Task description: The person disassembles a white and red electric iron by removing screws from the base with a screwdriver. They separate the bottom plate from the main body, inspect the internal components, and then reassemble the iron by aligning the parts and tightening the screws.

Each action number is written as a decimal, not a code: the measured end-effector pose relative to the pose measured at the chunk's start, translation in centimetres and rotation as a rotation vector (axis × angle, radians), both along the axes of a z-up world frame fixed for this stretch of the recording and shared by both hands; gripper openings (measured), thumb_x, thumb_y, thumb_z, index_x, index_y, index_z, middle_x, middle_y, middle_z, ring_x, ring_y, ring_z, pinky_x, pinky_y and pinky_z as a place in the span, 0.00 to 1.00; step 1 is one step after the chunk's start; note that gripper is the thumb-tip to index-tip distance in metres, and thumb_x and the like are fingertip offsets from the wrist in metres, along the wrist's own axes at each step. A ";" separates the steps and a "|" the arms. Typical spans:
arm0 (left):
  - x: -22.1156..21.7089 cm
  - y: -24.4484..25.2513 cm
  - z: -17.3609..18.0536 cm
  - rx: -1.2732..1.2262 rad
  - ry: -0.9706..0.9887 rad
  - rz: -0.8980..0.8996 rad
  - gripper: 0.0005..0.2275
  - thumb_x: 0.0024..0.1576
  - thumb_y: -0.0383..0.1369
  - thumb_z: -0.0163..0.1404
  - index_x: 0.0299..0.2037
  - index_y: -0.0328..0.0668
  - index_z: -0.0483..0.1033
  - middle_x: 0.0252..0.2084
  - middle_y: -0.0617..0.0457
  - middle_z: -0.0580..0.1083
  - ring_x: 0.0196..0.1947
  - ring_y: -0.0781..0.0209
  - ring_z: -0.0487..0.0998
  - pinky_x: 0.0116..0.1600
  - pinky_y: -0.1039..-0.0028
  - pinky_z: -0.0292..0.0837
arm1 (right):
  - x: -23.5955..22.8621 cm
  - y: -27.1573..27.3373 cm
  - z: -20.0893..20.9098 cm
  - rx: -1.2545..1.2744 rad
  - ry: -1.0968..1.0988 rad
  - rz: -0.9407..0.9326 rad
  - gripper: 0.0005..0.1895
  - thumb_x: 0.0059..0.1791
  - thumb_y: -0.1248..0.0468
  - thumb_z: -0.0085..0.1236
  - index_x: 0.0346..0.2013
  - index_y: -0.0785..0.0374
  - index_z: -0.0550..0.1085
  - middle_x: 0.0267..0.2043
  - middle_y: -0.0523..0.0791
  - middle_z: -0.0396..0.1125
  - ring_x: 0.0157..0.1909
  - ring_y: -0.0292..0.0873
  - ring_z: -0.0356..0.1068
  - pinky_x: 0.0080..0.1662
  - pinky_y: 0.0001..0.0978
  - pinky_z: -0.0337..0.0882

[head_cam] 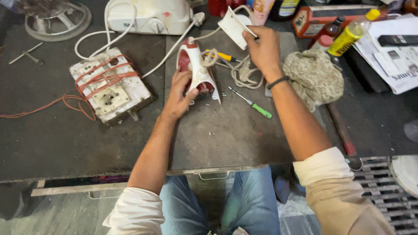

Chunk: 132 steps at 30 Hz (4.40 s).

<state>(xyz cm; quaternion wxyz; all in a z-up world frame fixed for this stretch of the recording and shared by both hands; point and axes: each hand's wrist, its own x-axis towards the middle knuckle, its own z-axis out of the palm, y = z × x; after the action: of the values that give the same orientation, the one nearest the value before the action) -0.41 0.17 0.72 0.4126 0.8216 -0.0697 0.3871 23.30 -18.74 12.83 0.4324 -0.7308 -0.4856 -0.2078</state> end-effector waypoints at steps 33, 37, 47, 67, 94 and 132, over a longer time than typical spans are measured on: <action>-3.6 -5.0 2.8 0.390 -0.083 0.237 0.58 0.39 0.68 0.60 0.73 0.31 0.56 0.68 0.39 0.63 0.69 0.44 0.58 0.74 0.55 0.44 | -12.8 -7.3 -9.3 0.146 0.388 0.695 0.15 0.48 0.82 0.58 0.46 0.67 0.80 0.56 0.49 0.69 0.55 0.42 0.73 0.53 0.30 0.76; -3.5 -4.7 3.3 0.375 -0.126 0.158 0.60 0.43 0.65 0.62 0.76 0.28 0.48 0.75 0.40 0.62 0.71 0.46 0.59 0.75 0.54 0.42 | -13.2 -7.2 -8.9 0.110 0.409 0.699 0.15 0.46 0.82 0.61 0.44 0.65 0.80 0.55 0.48 0.69 0.55 0.42 0.73 0.55 0.30 0.76; -3.7 -5.1 3.0 0.402 -0.141 0.188 0.65 0.37 0.68 0.64 0.76 0.30 0.45 0.71 0.38 0.58 0.67 0.40 0.57 0.75 0.54 0.46 | -13.4 -6.6 -8.2 0.039 0.335 0.678 0.22 0.43 0.85 0.52 0.47 0.66 0.78 0.59 0.50 0.68 0.59 0.46 0.72 0.62 0.35 0.72; -3.7 -5.1 3.3 0.322 -0.033 0.037 0.57 0.46 0.53 0.65 0.78 0.30 0.42 0.73 0.40 0.65 0.75 0.49 0.66 0.76 0.54 0.42 | -12.1 -6.7 -10.3 -0.019 0.298 0.532 0.15 0.45 0.73 0.69 0.45 0.67 0.77 0.46 0.47 0.74 0.47 0.41 0.75 0.49 0.30 0.73; -2.6 -6.1 2.7 0.371 -0.012 0.145 0.58 0.35 0.50 0.69 0.75 0.29 0.50 0.56 0.43 0.70 0.60 0.49 0.70 0.67 0.58 0.50 | -12.5 -6.1 -9.8 -0.071 0.378 0.507 0.20 0.41 0.65 0.73 0.47 0.64 0.79 0.48 0.48 0.78 0.50 0.42 0.79 0.51 0.34 0.77; -3.4 -5.5 3.5 0.259 -0.063 0.122 0.38 0.55 0.27 0.60 0.75 0.35 0.53 0.43 0.56 0.77 0.44 0.60 0.77 0.66 0.58 0.50 | -10.7 -6.0 -10.9 0.115 0.793 0.560 0.26 0.47 0.76 0.64 0.60 0.70 0.69 0.52 0.44 0.73 0.51 0.36 0.74 0.51 0.30 0.79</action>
<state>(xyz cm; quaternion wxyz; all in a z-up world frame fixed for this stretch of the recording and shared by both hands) -3.78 -5.31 4.19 0.2763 0.8581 -0.0818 0.4251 12.59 -24.79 1.93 0.6632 -0.5697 -0.4490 0.1845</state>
